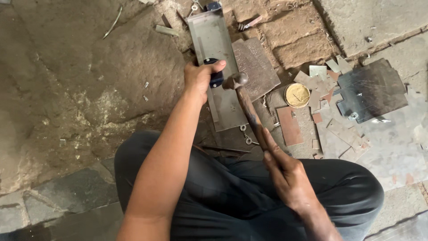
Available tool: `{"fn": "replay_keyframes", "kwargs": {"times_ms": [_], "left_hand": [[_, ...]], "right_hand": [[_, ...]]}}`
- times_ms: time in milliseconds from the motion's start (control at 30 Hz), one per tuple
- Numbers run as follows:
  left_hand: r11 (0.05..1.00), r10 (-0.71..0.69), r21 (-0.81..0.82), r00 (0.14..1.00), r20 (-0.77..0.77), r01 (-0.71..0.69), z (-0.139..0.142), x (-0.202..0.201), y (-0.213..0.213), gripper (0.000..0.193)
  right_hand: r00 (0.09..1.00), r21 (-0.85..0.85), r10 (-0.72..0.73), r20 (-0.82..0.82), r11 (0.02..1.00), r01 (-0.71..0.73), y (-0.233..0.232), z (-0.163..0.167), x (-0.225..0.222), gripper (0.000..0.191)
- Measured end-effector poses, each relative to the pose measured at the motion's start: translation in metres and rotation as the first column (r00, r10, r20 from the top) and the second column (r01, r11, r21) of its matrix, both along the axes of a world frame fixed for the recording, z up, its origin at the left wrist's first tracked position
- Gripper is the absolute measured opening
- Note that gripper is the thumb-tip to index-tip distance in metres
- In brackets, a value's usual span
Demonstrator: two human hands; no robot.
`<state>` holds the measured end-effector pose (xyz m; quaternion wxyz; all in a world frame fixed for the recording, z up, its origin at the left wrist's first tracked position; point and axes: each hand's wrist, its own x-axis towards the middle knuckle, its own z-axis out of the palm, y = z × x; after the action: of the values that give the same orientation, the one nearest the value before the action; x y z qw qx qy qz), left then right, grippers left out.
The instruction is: The person sits on the floor and assembles a metal component by inserting a small black part into a rectangular metal sheet. They use a hammer to tap the part into place and a wrench to tighten a bolt, repeatedly checking the fit and adjusting the assembly.
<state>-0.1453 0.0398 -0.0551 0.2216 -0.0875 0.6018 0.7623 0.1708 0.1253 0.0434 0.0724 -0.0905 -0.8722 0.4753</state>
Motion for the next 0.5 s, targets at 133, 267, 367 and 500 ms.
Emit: {"fn": "replay_keyframes", "kwargs": {"times_ms": [133, 267, 367, 500], "left_hand": [[0.995, 0.033, -0.097, 0.999, 0.002, -0.033, 0.0, -0.003, 0.002, 0.048], [1.0, -0.015, 0.001, 1.0, 0.013, 0.015, 0.006, -0.006, 0.003, 0.045], [1.0, -0.021, 0.022, 0.999, 0.048, 0.02, 0.01, -0.005, 0.002, 0.044], [1.0, -0.019, 0.002, 0.994, 0.105, 0.018, 0.017, -0.004, 0.002, 0.036]], "right_hand": [[0.907, -0.006, -0.169, 0.386, 0.983, 0.185, -0.005, 0.02, -0.028, 0.059], [0.867, -0.098, -0.138, 0.48, 0.973, 0.209, -0.009, 0.037, -0.033, 0.059], [0.902, -0.182, -0.153, 0.404, 0.953, 0.243, -0.014, 0.039, -0.033, 0.06], [0.887, 0.016, -0.179, 0.426, 0.981, 0.191, -0.013, 0.039, -0.04, 0.058]]}}
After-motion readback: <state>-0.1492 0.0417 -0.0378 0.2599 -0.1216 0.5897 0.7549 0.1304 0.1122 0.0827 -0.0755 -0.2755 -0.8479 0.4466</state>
